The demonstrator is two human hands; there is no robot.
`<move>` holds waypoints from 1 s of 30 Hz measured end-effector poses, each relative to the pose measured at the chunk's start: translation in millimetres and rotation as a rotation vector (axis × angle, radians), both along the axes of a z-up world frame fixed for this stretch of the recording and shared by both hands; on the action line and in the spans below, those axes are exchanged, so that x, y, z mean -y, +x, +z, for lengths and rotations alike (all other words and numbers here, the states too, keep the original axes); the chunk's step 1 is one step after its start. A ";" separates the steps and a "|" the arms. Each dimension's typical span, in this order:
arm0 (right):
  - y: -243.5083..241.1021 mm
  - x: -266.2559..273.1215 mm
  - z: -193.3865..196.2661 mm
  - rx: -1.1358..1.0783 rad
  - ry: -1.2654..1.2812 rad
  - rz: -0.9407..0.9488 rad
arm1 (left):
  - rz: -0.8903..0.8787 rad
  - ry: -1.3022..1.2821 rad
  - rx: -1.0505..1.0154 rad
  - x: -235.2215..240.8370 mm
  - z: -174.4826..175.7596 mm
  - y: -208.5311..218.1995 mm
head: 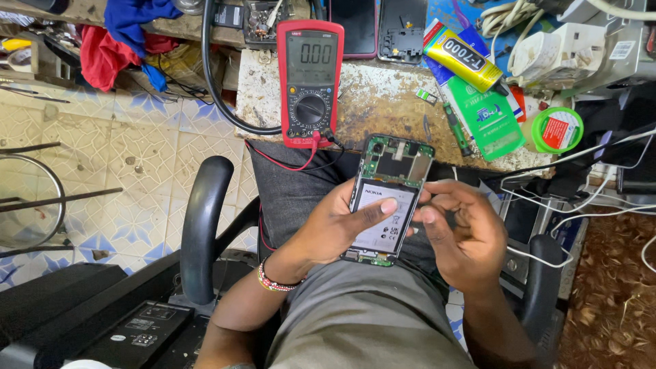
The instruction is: The person uses a multimeter to test the electrical connections on a disassembled mobile phone resting on their lap. They then use a screwdriver to probe the internal components of the phone's motherboard while continuing to monitor the multimeter readings.
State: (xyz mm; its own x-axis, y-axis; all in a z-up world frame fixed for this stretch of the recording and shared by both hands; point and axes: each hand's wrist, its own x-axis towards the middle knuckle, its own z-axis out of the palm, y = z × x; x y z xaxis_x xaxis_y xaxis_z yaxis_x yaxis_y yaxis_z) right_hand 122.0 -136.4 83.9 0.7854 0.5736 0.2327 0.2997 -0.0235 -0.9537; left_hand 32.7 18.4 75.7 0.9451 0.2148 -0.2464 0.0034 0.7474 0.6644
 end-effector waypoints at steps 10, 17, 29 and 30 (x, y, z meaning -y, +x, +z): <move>2.0 31.4 -38.3 -0.111 -0.128 -0.055 | 0.133 -0.240 -0.050 -6.8 22.0 11.2; -7.1 33.9 -40.7 -0.216 -0.305 0.236 | 0.078 -0.175 -0.051 -7.3 5.5 6.2; -13.9 19.3 -47.2 -0.284 -0.359 0.279 | 0.025 -0.046 -0.021 -8.5 -5.8 5.4; -14.6 19.3 -46.1 -0.330 -0.376 0.274 | 0.018 -0.039 -0.029 -7.8 -5.7 4.6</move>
